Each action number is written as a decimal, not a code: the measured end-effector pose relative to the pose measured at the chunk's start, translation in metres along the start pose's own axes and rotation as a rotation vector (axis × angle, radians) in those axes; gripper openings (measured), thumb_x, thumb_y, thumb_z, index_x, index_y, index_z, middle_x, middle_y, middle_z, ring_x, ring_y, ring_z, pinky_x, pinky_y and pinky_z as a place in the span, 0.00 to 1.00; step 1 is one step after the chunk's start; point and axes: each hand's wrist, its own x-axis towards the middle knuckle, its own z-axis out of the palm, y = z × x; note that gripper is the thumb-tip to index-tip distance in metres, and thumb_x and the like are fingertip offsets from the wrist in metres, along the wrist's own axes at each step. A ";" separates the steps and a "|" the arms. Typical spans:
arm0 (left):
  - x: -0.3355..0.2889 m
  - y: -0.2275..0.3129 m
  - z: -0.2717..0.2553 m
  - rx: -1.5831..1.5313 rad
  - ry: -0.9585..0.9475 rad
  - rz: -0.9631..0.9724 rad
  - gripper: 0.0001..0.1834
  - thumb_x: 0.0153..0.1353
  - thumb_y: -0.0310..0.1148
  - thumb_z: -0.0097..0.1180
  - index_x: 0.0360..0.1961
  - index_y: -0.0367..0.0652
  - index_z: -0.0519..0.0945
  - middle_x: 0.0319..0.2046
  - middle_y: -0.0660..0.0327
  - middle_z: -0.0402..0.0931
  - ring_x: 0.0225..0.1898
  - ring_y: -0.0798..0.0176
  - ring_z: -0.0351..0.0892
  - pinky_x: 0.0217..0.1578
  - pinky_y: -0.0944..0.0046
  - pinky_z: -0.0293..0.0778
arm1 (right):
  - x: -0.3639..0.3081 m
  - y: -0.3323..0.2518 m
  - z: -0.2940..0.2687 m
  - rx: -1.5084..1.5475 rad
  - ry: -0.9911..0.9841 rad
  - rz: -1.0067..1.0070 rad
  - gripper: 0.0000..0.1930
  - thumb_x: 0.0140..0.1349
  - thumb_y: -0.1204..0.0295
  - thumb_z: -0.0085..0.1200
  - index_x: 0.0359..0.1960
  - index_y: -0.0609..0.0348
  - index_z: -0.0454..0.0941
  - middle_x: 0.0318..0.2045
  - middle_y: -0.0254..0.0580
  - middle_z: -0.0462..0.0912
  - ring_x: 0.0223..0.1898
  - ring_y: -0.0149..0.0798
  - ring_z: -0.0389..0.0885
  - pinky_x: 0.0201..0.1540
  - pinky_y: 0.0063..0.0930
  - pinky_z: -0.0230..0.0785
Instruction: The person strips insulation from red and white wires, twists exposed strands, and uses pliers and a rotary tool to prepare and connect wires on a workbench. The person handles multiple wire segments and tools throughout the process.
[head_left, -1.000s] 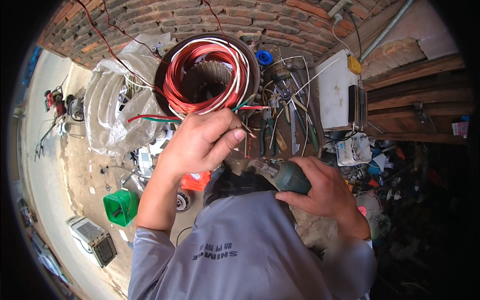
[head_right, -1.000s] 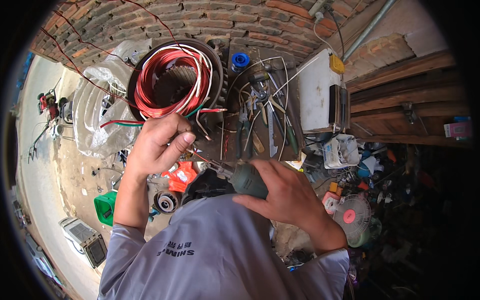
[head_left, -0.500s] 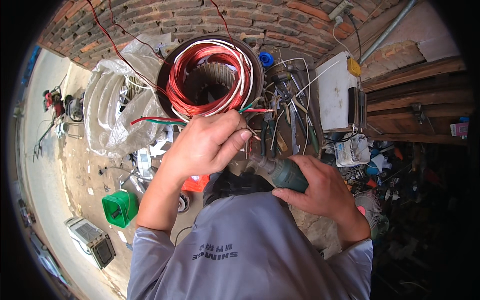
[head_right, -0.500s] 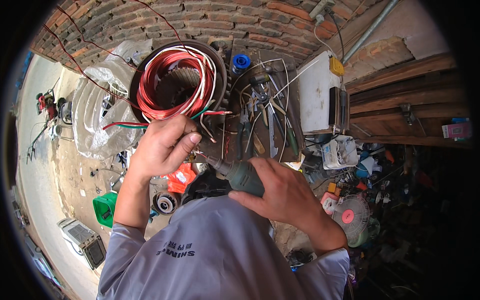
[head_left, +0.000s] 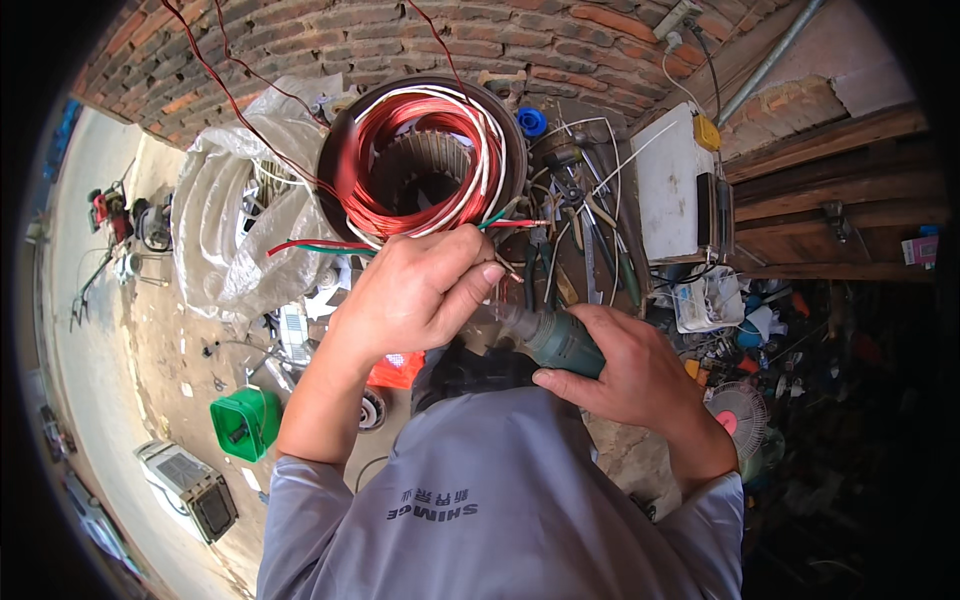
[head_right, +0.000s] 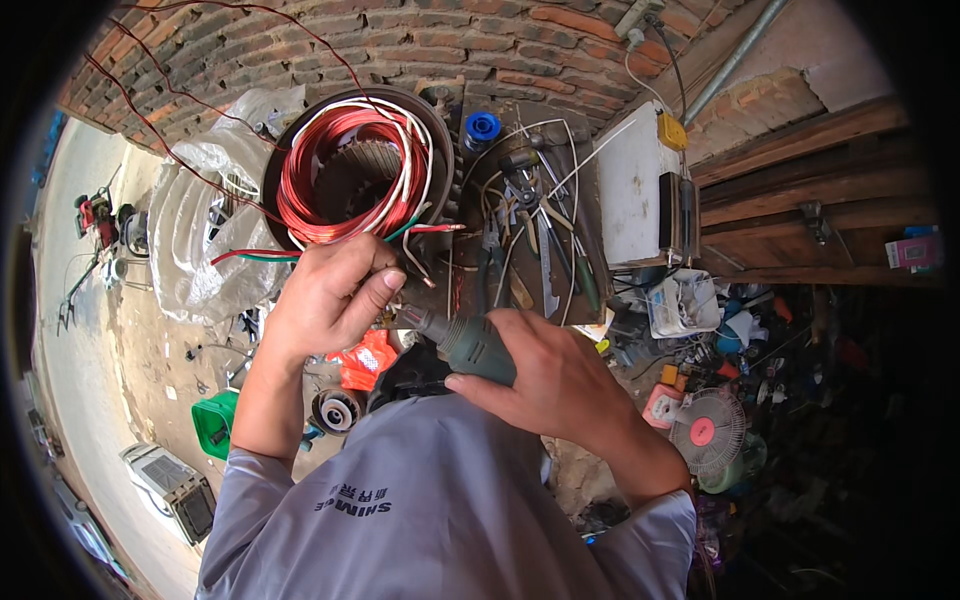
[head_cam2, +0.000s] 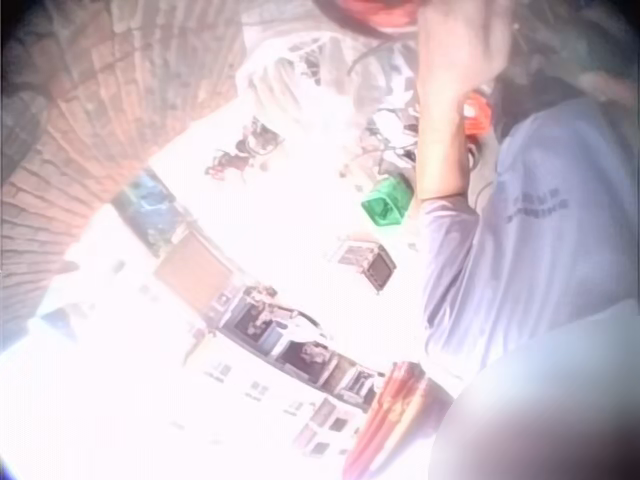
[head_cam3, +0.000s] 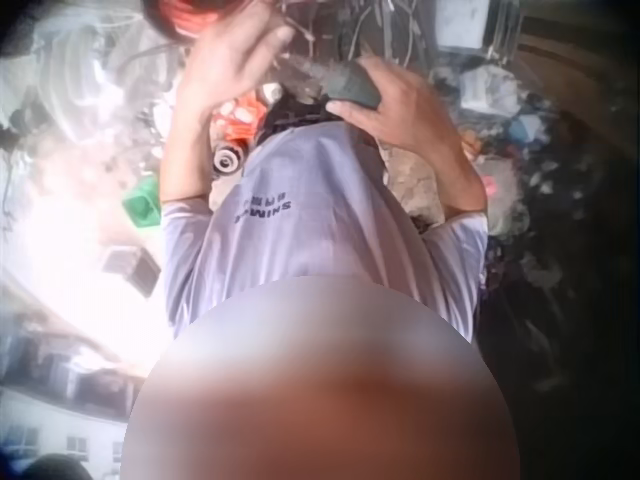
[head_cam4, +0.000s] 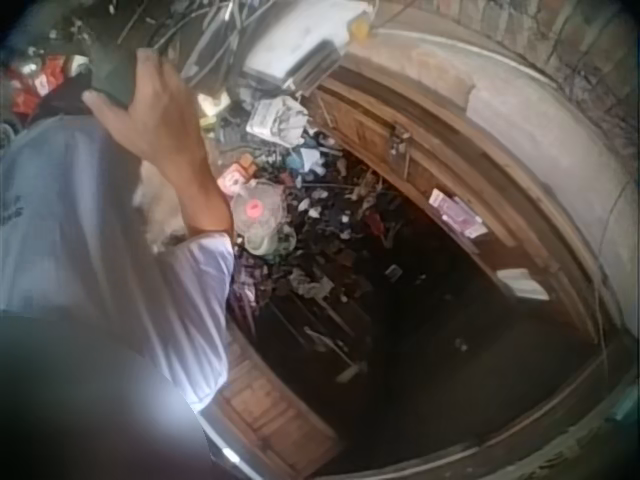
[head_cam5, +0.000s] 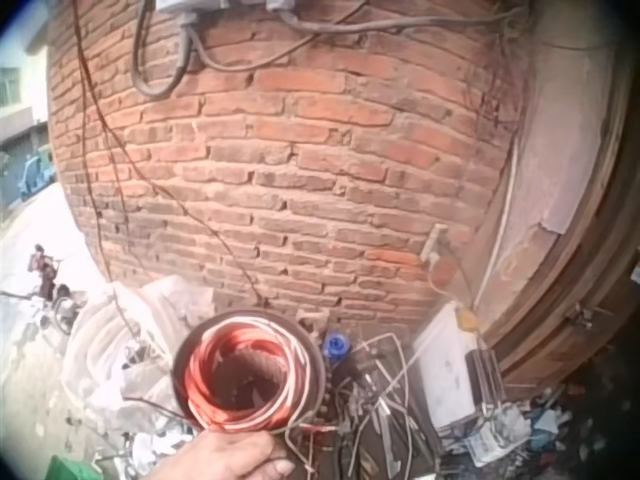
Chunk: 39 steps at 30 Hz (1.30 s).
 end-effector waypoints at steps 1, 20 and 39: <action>0.000 0.000 0.000 0.001 0.001 0.001 0.07 0.69 0.28 0.61 0.35 0.37 0.77 0.26 0.52 0.76 0.29 0.43 0.81 0.30 0.48 0.75 | 0.000 0.000 0.000 -0.002 -0.002 0.001 0.33 0.56 0.51 0.77 0.54 0.62 0.79 0.40 0.55 0.86 0.40 0.60 0.88 0.42 0.47 0.80; -0.001 0.000 0.003 0.034 0.002 -0.004 0.07 0.68 0.30 0.62 0.35 0.39 0.78 0.24 0.53 0.77 0.27 0.43 0.81 0.29 0.48 0.75 | -0.006 0.008 0.003 0.016 -0.008 -0.010 0.31 0.56 0.54 0.77 0.52 0.64 0.80 0.40 0.55 0.86 0.41 0.60 0.88 0.43 0.48 0.80; -0.003 0.000 0.004 0.042 0.010 0.002 0.07 0.68 0.30 0.62 0.35 0.40 0.78 0.23 0.54 0.78 0.25 0.44 0.82 0.27 0.49 0.76 | -0.017 0.009 0.003 0.050 -0.015 0.021 0.30 0.56 0.54 0.77 0.52 0.63 0.80 0.39 0.54 0.86 0.40 0.60 0.88 0.42 0.47 0.80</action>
